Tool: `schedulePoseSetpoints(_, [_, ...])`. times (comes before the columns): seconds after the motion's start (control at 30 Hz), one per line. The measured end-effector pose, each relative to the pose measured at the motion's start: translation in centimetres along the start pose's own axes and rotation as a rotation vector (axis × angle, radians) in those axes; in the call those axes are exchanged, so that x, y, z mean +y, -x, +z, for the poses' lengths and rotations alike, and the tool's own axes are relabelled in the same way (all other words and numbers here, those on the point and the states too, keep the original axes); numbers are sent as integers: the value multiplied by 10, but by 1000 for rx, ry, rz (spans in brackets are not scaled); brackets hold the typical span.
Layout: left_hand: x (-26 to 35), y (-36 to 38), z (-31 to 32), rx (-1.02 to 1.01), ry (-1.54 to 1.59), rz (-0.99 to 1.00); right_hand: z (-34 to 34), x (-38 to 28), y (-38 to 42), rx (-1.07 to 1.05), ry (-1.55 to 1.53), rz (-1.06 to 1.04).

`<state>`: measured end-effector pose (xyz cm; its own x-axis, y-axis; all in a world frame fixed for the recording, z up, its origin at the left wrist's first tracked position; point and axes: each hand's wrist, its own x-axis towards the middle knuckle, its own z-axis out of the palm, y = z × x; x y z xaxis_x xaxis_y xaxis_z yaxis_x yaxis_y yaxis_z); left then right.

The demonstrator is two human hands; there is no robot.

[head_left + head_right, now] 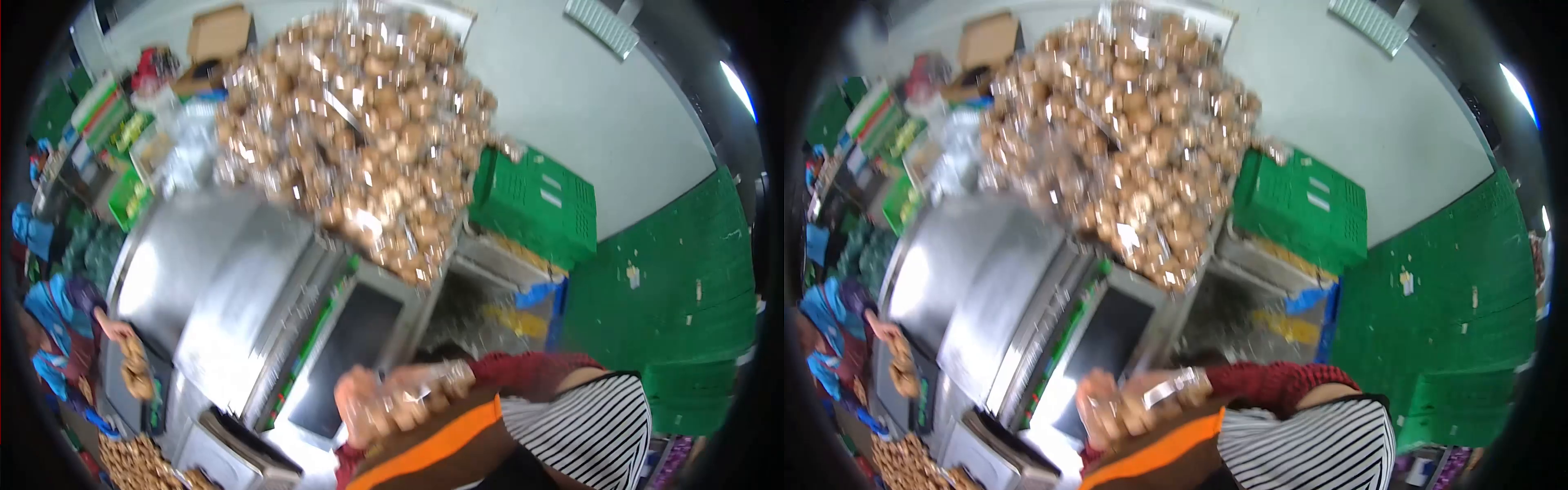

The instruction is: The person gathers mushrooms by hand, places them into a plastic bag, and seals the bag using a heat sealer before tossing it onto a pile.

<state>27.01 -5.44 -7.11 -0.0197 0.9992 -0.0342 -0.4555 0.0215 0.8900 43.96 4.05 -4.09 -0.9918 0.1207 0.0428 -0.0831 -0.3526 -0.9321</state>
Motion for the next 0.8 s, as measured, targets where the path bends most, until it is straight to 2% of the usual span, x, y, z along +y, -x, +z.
schedulePoseSetpoints(0.07, [48,-7,27,-100,57,-79,-4,8,1,119,-297,331])
schedulePoseSetpoints(0.13, [85,-11,52,-167,160,-226,-19,-16,24,296,-358,12])
schedulePoseSetpoints(0.17, [98,-16,61,-180,222,-295,-28,-49,29,659,-526,283])
schedulePoseSetpoints(0.2, [107,-23,71,-184,299,-354,-23,-76,39,502,-255,1])
schedulePoseSetpoints(0.27, [124,-48,88,-148,463,-445,-38,-103,43,399,61,195])
schedulePoseSetpoints(0.33, [132,-84,101,-73,624,-494,-61,-105,31,443,329,132])
schedulePoseSetpoints(0.37, [140,-107,105,-28,690,-493,-92,-104,22,540,252,132])
schedulePoseSetpoints(0.4, [149,-133,105,19,734,-458,-119,-116,11,634,174,135])
schedulePoseSetpoints(0.43, [162,-154,103,69,733,-423,-136,-147,-6,815,48,-25])
schedulePoseSetpoints(0.47, [141,-168,78,-40,839,-298,-163,-193,-19,885,347,-189])
schedulePoseSetpoints(0.5, [152,-178,73,63,740,-204,-205,-232,-20,812,608,-177])
schedulePoseSetpoints(0.53, [162,-186,70,165,641,-109,-245,-259,-31,831,638,-399])
schedulePoseSetpoints(0.57, [164,-186,65,259,561,-56,-276,-302,-47,950,-138,-502])
schedulePoseSetpoints(0.6, [167,-182,60,356,483,-2,-310,-342,-59,1065,106,-590])
schedulePoseSetpoints(0.63, [177,-171,54,316,440,-81,-328,-384,-66,957,-136,-662])
schedulePoseSetpoints(0.67, [171,-165,41,330,445,-75,-369,-416,-72,1167,3,-615])
schedulePoseSetpoints(0.73, [149,-142,14,390,269,-75,-342,-447,-103,1236,-149,-550])
schedulePoseSetpoints(0.8, [133,-128,10,658,188,78,-344,-425,-150,1056,-90,-527])
